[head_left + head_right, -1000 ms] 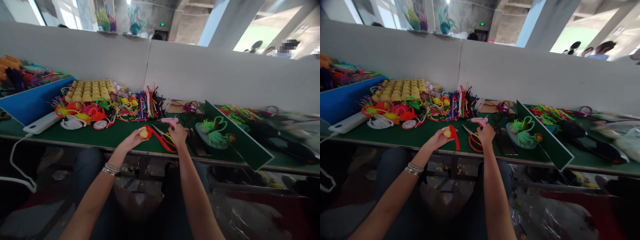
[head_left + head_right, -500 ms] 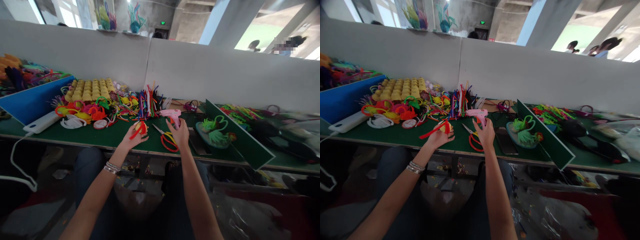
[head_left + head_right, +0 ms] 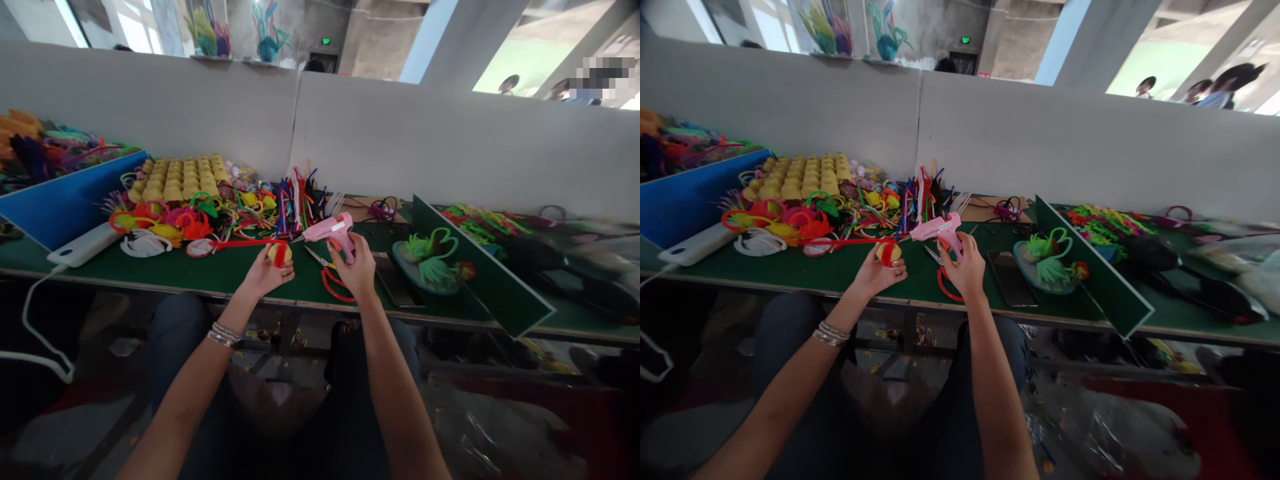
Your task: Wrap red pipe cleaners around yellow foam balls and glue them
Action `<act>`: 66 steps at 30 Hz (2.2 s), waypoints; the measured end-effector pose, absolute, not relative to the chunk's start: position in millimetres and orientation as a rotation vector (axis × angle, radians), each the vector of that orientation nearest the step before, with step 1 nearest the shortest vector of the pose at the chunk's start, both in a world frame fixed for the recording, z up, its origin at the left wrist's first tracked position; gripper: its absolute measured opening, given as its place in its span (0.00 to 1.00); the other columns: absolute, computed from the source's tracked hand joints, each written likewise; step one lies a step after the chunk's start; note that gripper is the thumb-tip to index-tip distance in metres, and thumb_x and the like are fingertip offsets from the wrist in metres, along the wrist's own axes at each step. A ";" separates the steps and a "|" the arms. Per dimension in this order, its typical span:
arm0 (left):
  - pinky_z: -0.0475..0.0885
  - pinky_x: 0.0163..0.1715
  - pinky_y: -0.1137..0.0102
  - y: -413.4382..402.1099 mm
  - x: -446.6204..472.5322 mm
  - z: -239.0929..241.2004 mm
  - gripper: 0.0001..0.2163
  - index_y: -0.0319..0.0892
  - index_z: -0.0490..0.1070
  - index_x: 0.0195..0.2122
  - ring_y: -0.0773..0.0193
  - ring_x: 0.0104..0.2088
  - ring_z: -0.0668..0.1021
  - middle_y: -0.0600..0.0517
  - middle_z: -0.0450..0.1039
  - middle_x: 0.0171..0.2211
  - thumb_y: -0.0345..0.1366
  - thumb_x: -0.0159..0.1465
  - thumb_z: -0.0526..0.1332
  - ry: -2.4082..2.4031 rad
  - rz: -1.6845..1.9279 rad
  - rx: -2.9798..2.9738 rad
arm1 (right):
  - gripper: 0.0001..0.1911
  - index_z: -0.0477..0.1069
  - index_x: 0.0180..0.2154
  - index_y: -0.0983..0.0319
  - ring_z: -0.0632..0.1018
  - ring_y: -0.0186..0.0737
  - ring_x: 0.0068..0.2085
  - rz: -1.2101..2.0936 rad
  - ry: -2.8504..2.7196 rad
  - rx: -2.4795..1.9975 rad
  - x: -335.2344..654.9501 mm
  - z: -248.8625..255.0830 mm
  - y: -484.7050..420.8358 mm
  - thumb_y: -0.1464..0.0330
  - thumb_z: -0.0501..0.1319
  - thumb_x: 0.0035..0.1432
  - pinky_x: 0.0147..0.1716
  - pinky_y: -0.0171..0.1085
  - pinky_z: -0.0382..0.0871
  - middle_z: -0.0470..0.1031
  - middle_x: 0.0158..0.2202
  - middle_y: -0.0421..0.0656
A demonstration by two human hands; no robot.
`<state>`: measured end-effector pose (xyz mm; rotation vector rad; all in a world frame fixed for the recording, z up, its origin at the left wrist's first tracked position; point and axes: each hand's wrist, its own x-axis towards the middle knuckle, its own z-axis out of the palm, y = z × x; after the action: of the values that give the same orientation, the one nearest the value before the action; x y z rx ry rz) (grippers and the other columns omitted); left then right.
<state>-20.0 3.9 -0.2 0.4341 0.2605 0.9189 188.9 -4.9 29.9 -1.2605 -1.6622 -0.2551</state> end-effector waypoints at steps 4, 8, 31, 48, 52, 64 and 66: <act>0.70 0.30 0.69 4.0 -20.1 -0.9 0.20 0.39 0.67 0.27 0.67 0.22 0.68 0.52 0.61 0.22 0.49 0.64 0.47 0.261 0.916 0.452 | 0.16 0.64 0.41 0.61 0.74 0.39 0.34 -0.251 -1.685 -1.235 187.7 30.7 -6.2 0.57 0.57 0.55 0.32 0.37 0.69 0.72 0.35 0.46; 0.70 0.30 0.69 4.4 -20.2 -1.8 0.20 0.38 0.67 0.28 0.67 0.22 0.68 0.52 0.62 0.22 0.48 0.64 0.46 0.265 0.906 0.457 | 0.16 0.64 0.41 0.61 0.74 0.40 0.35 -0.245 -1.686 -1.235 186.6 30.3 -6.0 0.57 0.57 0.55 0.32 0.37 0.69 0.72 0.35 0.46; 0.70 0.29 0.69 3.1 -18.9 -0.3 0.21 0.38 0.67 0.26 0.68 0.22 0.67 0.52 0.60 0.21 0.47 0.65 0.45 0.285 0.901 0.472 | 0.14 0.64 0.41 0.59 0.74 0.42 0.37 -0.292 -1.728 -1.250 191.6 25.2 -2.0 0.58 0.55 0.57 0.33 0.39 0.69 0.72 0.37 0.46; 0.68 0.26 0.70 1.2 -17.9 2.7 0.19 0.39 0.67 0.26 0.68 0.20 0.65 0.53 0.57 0.20 0.48 0.64 0.46 0.320 0.930 0.425 | 0.12 0.64 0.41 0.59 0.74 0.43 0.38 -0.281 -1.711 -1.259 191.8 27.0 -4.4 0.60 0.54 0.57 0.35 0.39 0.69 0.71 0.37 0.46; 0.68 0.26 0.70 0.1 -18.2 4.1 0.20 0.39 0.67 0.27 0.68 0.20 0.64 0.54 0.56 0.19 0.48 0.64 0.46 0.301 0.929 0.430 | 0.13 0.65 0.41 0.59 0.74 0.43 0.39 -0.301 -1.696 -1.254 190.1 28.5 -6.1 0.59 0.55 0.57 0.35 0.39 0.70 0.71 0.36 0.47; 0.68 0.27 0.68 -1.7 -18.2 4.1 0.22 0.39 0.67 0.25 0.67 0.21 0.64 0.54 0.54 0.18 0.46 0.64 0.43 0.306 0.945 0.441 | 0.18 0.64 0.42 0.59 0.74 0.44 0.37 -0.439 -1.670 -1.212 189.8 27.1 -6.9 0.55 0.58 0.53 0.33 0.40 0.70 0.71 0.37 0.48; 0.68 0.27 0.69 -2.2 -18.2 3.4 0.21 0.38 0.68 0.25 0.66 0.21 0.64 0.53 0.55 0.19 0.46 0.64 0.43 0.305 0.942 0.459 | 0.18 0.64 0.41 0.59 0.74 0.44 0.37 -0.461 -1.668 -1.205 190.7 27.0 -6.6 0.55 0.58 0.53 0.33 0.41 0.70 0.71 0.37 0.49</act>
<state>-18.2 -2.2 3.4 0.4591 0.3052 0.9423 190.7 -6.6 27.0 -1.2046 -1.6679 -0.4608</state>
